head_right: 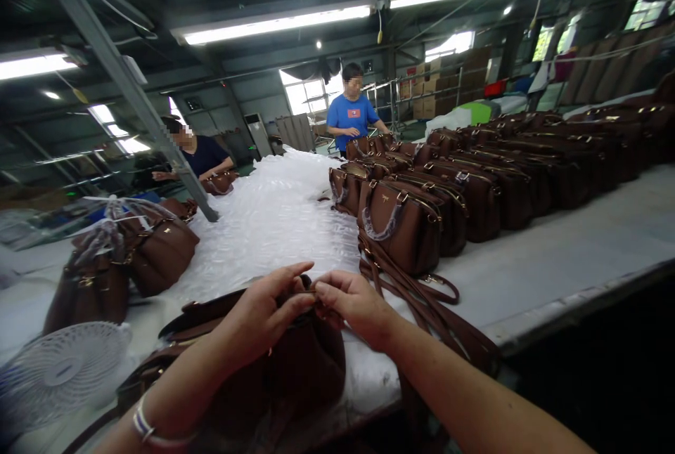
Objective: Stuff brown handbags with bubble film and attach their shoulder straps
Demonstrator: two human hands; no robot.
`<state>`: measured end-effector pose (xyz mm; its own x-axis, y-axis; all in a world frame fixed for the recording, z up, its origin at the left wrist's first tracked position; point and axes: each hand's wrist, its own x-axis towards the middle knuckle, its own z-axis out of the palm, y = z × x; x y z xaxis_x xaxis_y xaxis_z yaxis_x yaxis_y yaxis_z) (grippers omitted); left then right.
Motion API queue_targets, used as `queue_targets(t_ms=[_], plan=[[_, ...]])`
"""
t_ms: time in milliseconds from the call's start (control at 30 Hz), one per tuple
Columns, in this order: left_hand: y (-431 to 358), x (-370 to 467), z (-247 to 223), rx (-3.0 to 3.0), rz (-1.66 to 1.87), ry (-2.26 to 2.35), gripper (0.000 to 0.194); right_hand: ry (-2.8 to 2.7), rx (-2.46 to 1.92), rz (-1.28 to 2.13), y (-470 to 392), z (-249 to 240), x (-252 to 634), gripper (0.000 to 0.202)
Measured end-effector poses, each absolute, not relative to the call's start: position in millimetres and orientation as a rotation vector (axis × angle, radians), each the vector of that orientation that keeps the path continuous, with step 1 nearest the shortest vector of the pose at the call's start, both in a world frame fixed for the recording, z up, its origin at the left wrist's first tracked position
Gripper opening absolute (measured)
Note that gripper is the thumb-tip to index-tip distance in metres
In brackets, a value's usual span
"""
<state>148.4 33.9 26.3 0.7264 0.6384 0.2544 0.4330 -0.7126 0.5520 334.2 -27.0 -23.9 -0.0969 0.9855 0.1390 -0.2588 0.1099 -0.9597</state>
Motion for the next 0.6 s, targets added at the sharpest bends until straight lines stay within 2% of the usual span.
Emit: queue_targets(t_ms=[167,333,467,600], plan=[[51,135,29,2.506,0.558,0.849,0.034,-1.131,-0.977,1.267,-40,-33,347,0.043],[40,142,35,2.662,0.488,0.775,0.039,-1.049,-1.098,1.180,-39,-26,331,0.048],[33,149,38,2.895,0.433,0.648,0.021,-1.075,-1.090,1.112,-36,-27,324,0.048],[34,151,36,3.135,0.383,0.599,0.024,-1.087,-1.044,1.099,-36,-35,323,0.045]])
